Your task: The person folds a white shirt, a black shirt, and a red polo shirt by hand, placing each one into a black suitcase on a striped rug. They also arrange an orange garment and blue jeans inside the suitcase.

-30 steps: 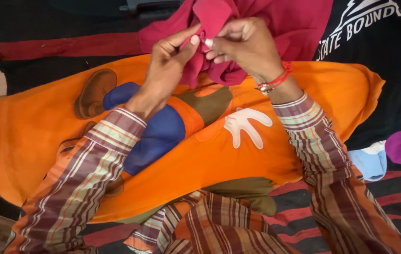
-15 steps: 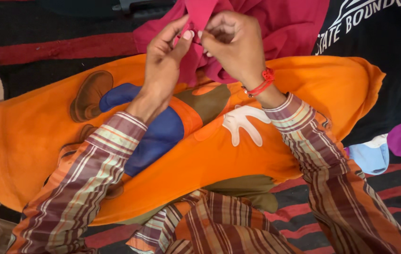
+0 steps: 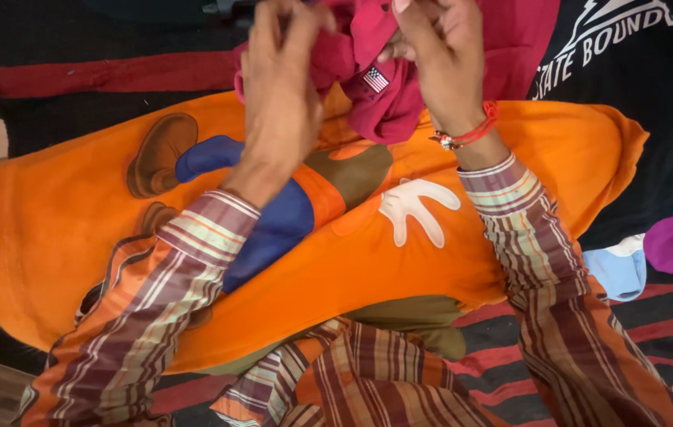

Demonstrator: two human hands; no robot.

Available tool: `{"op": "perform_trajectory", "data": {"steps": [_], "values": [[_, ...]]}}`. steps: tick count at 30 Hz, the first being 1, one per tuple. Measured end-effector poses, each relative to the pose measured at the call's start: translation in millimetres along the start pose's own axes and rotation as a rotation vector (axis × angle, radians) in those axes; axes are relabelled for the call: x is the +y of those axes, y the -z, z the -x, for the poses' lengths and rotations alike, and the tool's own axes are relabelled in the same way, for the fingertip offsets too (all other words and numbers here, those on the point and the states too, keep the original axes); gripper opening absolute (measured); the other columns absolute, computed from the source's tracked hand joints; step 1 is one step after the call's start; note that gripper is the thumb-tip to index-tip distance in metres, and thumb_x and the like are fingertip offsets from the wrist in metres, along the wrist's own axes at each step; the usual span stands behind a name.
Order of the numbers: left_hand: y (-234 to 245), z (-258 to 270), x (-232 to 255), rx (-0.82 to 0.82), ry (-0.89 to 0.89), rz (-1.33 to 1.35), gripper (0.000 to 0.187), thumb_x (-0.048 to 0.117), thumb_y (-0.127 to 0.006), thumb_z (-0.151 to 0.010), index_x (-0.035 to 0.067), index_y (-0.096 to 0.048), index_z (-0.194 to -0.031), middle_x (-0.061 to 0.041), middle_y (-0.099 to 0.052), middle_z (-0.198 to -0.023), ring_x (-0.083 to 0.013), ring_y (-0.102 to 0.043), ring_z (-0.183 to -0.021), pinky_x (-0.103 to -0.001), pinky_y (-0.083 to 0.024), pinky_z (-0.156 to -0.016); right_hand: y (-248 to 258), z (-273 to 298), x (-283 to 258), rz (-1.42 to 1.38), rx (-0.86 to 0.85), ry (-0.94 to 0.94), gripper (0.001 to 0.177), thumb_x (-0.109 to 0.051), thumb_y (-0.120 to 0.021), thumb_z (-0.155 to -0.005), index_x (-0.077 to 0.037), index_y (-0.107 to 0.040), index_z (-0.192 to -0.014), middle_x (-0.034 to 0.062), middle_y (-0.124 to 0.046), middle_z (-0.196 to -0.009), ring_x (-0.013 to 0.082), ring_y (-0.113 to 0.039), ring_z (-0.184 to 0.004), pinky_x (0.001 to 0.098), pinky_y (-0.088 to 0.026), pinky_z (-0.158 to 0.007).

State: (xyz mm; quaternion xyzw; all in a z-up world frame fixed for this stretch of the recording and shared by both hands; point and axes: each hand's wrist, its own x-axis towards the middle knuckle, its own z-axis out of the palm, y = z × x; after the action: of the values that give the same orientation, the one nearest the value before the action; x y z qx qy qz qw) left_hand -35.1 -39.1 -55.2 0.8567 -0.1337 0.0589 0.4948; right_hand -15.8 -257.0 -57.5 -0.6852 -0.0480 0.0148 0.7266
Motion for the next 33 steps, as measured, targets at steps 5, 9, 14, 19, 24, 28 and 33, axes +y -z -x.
{"op": "perform_trajectory", "data": {"steps": [5,9,14,19,24,28,33], "values": [[-13,6,-5,0.069,-0.3,-0.286,0.049,0.017,-0.083,-0.084,0.002,-0.061,-0.125,-0.018,-0.041,-0.139,-0.0403,-0.041,-0.128,-0.056,-0.035,-0.108,-11,5,-8,-0.174,-0.089,-0.059,0.01,-0.01,-0.058,-0.114,-0.001,-0.058,-0.12,0.0054,-0.069,-0.101,0.0139,-0.068,-0.08,0.0285,-0.057,-0.068],[-15,6,-18,-0.021,-0.164,-0.128,0.043,0.012,-0.085,-0.08,0.001,-0.068,-0.117,-0.015,-0.05,-0.136,-0.0379,-0.045,-0.125,-0.05,-0.042,-0.102,-15,9,-9,-0.072,-0.174,-0.045,0.01,-0.008,-0.062,-0.116,-0.002,-0.056,-0.121,0.0031,-0.066,-0.101,0.01,-0.067,-0.085,0.0263,-0.058,-0.077],[-12,1,-25,-0.036,-0.056,0.028,0.036,0.012,-0.088,-0.079,0.003,-0.078,-0.112,-0.012,-0.061,-0.114,-0.0336,-0.056,-0.107,-0.045,-0.049,-0.09,-16,13,-14,0.224,-0.264,0.093,0.019,-0.004,-0.075,-0.112,0.0,-0.056,-0.112,0.0018,-0.065,-0.099,0.0053,-0.061,-0.087,0.0207,-0.049,-0.076],[-19,-2,-39,0.029,-0.001,0.308,0.024,0.006,-0.084,-0.082,-0.004,-0.073,-0.101,-0.013,-0.07,-0.101,-0.0249,-0.069,-0.092,-0.037,-0.054,-0.078,-20,11,-30,0.244,-0.415,0.07,0.022,-0.006,-0.082,-0.104,-0.002,-0.061,-0.109,0.0009,-0.066,-0.108,0.005,-0.065,-0.089,0.0219,-0.055,-0.079],[-24,-4,-44,0.027,0.321,0.558,0.013,0.01,-0.078,-0.091,-0.002,-0.078,-0.094,-0.004,-0.077,-0.083,-0.006,-0.063,-0.07,-0.027,-0.051,-0.062,-35,8,-39,0.755,-0.403,0.441,0.031,-0.012,-0.09,-0.088,-0.002,-0.063,-0.101,0.0066,-0.065,-0.096,0.0179,-0.064,-0.083,0.0287,-0.051,-0.074],[-24,-2,-43,-0.015,0.357,0.712,0.012,0.012,-0.076,-0.094,0.001,-0.079,-0.095,0.001,-0.078,-0.089,-0.0017,-0.065,-0.075,-0.023,-0.054,-0.065,-34,9,-30,0.853,-0.325,0.492,0.02,-0.005,-0.084,-0.096,-0.004,-0.065,-0.103,0.0042,-0.067,-0.096,0.0166,-0.066,-0.085,0.0269,-0.052,-0.074],[-24,-4,-38,-0.048,0.388,0.652,0.019,0.018,-0.076,-0.099,0.001,-0.077,-0.091,0.005,-0.067,-0.078,-0.0014,-0.052,-0.068,-0.025,-0.043,-0.058,-25,10,-22,0.77,-0.262,0.305,0.016,0.0,-0.082,-0.097,-0.005,-0.072,-0.108,0.0045,-0.065,-0.092,0.0127,-0.06,-0.073,0.0261,-0.047,-0.064]]}}
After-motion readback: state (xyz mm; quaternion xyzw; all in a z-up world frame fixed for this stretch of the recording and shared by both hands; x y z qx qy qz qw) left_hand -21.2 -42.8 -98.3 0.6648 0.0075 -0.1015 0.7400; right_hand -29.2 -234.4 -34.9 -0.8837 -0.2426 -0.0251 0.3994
